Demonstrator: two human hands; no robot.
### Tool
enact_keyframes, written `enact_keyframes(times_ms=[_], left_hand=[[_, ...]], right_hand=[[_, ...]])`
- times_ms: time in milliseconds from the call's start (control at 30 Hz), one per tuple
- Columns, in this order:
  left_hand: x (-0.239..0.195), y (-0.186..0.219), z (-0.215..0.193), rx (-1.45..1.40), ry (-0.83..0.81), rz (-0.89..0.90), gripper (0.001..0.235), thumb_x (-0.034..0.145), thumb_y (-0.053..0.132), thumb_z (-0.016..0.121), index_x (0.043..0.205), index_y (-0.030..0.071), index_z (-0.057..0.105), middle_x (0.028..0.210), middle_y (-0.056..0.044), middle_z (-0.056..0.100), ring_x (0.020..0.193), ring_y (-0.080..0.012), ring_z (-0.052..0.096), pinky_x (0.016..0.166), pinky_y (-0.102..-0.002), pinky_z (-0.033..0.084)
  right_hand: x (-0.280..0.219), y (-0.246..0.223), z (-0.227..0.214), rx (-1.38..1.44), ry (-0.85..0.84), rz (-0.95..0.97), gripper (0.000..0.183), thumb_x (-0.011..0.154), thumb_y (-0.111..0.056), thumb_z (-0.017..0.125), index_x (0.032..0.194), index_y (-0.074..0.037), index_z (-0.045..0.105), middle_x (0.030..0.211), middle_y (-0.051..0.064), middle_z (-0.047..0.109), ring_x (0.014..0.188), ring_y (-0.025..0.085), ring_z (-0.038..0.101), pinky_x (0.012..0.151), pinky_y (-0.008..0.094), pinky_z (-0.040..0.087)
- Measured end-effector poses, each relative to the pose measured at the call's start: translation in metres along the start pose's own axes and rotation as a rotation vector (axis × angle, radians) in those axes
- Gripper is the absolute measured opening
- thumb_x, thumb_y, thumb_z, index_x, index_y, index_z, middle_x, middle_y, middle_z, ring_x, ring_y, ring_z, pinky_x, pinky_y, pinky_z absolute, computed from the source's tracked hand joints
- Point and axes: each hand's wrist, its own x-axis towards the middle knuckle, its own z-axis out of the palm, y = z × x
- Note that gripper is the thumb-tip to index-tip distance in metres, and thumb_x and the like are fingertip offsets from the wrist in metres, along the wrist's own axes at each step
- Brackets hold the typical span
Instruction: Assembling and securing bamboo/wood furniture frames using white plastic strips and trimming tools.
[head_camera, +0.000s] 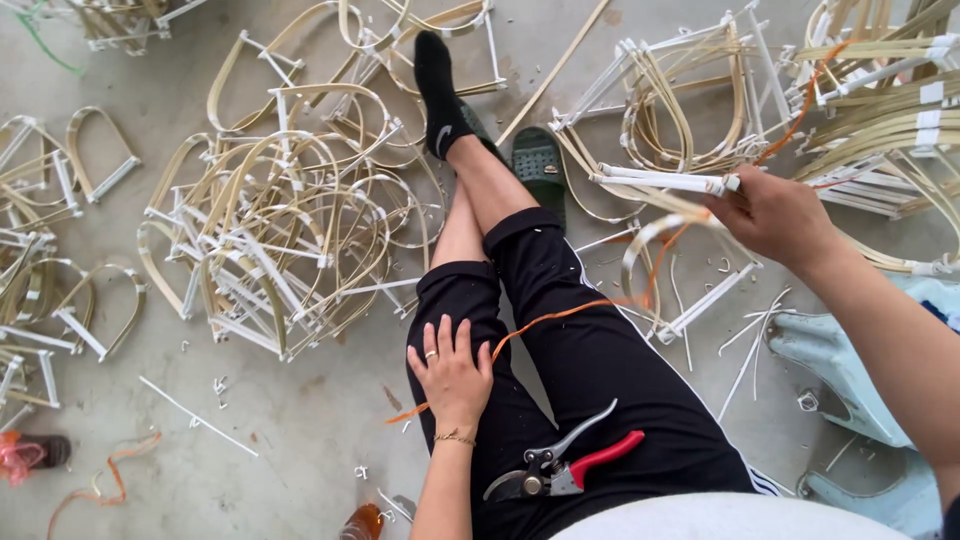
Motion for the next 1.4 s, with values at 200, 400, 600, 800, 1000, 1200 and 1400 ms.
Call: enact_keyframes(times_ms=[200, 400, 600, 800, 1000, 1200, 1400], left_hand=[[-0.007, 0.0, -0.006, -0.393, 0.097, -0.017, 0.043, 0.092, 0.035, 0.07, 0.129, 0.013, 0.067, 0.143, -0.011, 0.058, 0.139, -0.0351, 0.047, 0.117, -0.056, 0.032], [0.015, 0.047, -0.098, -1.118, 0.113, 0.047, 0.081, 0.091, 0.041, 0.076, 0.151, 0.0, 0.042, 0.147, -0.024, 0.054, 0.139, -0.0386, 0.052, 0.115, -0.045, 0.042], [0.01, 0.052, -0.1, -1.406, 0.115, 0.035, 0.063, 0.101, 0.034, 0.067, 0.147, -0.002, 0.044, 0.134, -0.018, 0.064, 0.12, -0.0243, 0.066, 0.103, -0.034, 0.055], [-0.014, 0.02, -0.078, -1.722, 0.031, -0.234, 0.032, 0.108, 0.013, 0.058, 0.134, -0.005, 0.061, 0.096, -0.011, 0.073, 0.084, -0.0141, 0.073, 0.078, -0.03, 0.065], [-0.023, 0.002, -0.061, -1.836, 0.106, -0.429, 0.033, 0.106, 0.012, 0.055, 0.134, -0.005, 0.06, 0.094, -0.012, 0.073, 0.074, -0.0164, 0.074, 0.069, -0.032, 0.066], [-0.033, 0.006, -0.027, -1.591, 0.281, -0.35, 0.031, 0.107, 0.009, 0.061, 0.133, -0.007, 0.06, 0.098, -0.015, 0.076, 0.083, -0.0189, 0.074, 0.073, -0.034, 0.064], [-0.034, 0.006, -0.04, -1.727, 0.282, -0.418, 0.033, 0.111, 0.012, 0.056, 0.137, -0.007, 0.061, 0.103, -0.014, 0.073, 0.087, -0.019, 0.072, 0.071, -0.032, 0.062]], right_hand=[[-0.035, -0.057, -0.041, 0.959, 0.189, 0.006, 0.02, 0.12, -0.018, 0.054, 0.107, -0.004, 0.046, 0.08, 0.003, 0.053, 0.064, 0.009, 0.05, 0.059, 0.028, 0.044], [-0.109, -0.161, -0.07, 0.872, 0.209, -0.234, 0.025, 0.106, -0.013, 0.055, 0.123, -0.001, 0.042, 0.08, 0.008, 0.058, 0.064, 0.011, 0.054, 0.056, 0.027, 0.047], [-0.15, -0.22, -0.093, 1.342, -0.109, -0.449, 0.02, 0.098, -0.021, 0.073, 0.109, -0.005, 0.069, 0.082, 0.011, 0.061, 0.071, 0.016, 0.054, 0.063, 0.027, 0.046], [-0.106, -0.278, -0.114, 1.455, -0.197, -0.362, 0.045, 0.096, -0.012, 0.074, 0.135, -0.007, 0.053, 0.086, 0.007, 0.063, 0.073, 0.017, 0.063, 0.067, 0.034, 0.056], [-0.111, -0.304, -0.088, 0.552, -0.064, -0.418, 0.072, 0.08, -0.021, 0.078, 0.141, 0.002, 0.048, 0.109, 0.014, 0.068, 0.095, 0.021, 0.071, 0.081, 0.032, 0.059], [-0.132, -0.322, -0.077, 0.306, -0.009, -0.658, 0.048, 0.082, -0.018, 0.081, 0.123, -0.001, 0.062, 0.107, 0.012, 0.073, 0.084, 0.025, 0.073, 0.069, 0.034, 0.058], [-0.117, -0.289, -0.049, 0.322, -0.039, -0.537, 0.045, 0.084, -0.029, 0.078, 0.123, -0.01, 0.065, 0.109, 0.01, 0.072, 0.083, 0.018, 0.071, 0.074, 0.033, 0.059]])
